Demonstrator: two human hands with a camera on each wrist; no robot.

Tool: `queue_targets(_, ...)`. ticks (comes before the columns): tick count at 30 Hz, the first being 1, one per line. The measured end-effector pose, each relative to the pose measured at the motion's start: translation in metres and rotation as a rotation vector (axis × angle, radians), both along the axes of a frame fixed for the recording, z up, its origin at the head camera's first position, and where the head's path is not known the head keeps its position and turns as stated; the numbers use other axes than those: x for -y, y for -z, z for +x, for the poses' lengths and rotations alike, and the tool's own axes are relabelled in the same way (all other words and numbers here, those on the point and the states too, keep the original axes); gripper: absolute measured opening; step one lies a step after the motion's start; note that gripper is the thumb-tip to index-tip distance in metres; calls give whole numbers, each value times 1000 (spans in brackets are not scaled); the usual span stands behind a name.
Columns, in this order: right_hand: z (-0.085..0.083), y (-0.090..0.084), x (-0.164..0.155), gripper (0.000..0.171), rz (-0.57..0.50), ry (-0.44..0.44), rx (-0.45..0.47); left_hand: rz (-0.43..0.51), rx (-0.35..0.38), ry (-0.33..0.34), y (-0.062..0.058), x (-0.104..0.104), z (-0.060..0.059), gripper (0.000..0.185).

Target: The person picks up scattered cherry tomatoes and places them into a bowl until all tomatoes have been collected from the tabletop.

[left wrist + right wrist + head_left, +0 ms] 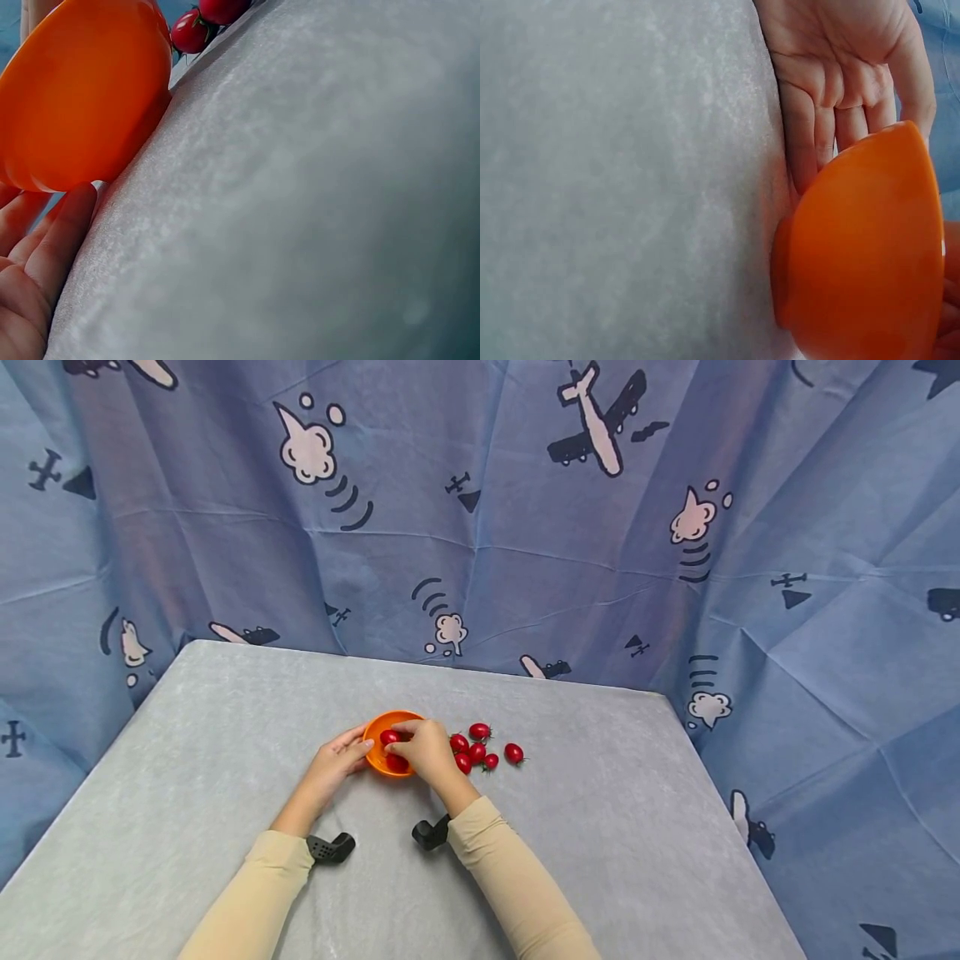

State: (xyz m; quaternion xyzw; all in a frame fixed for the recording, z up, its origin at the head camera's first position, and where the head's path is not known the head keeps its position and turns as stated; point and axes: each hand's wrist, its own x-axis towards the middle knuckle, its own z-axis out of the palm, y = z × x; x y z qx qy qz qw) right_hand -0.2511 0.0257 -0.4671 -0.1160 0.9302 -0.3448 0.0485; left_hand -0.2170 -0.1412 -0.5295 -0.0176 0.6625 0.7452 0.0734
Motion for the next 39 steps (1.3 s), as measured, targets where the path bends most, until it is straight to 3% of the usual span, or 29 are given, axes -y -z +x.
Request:
queue_targets(21,-3,2,4,32,116,-9,7,5,-12,-6,-1,-1,1,56)
queue_targets(39,-1,0,3,28,105,-11,-4,-16,10,-3,-2,0,1,55)
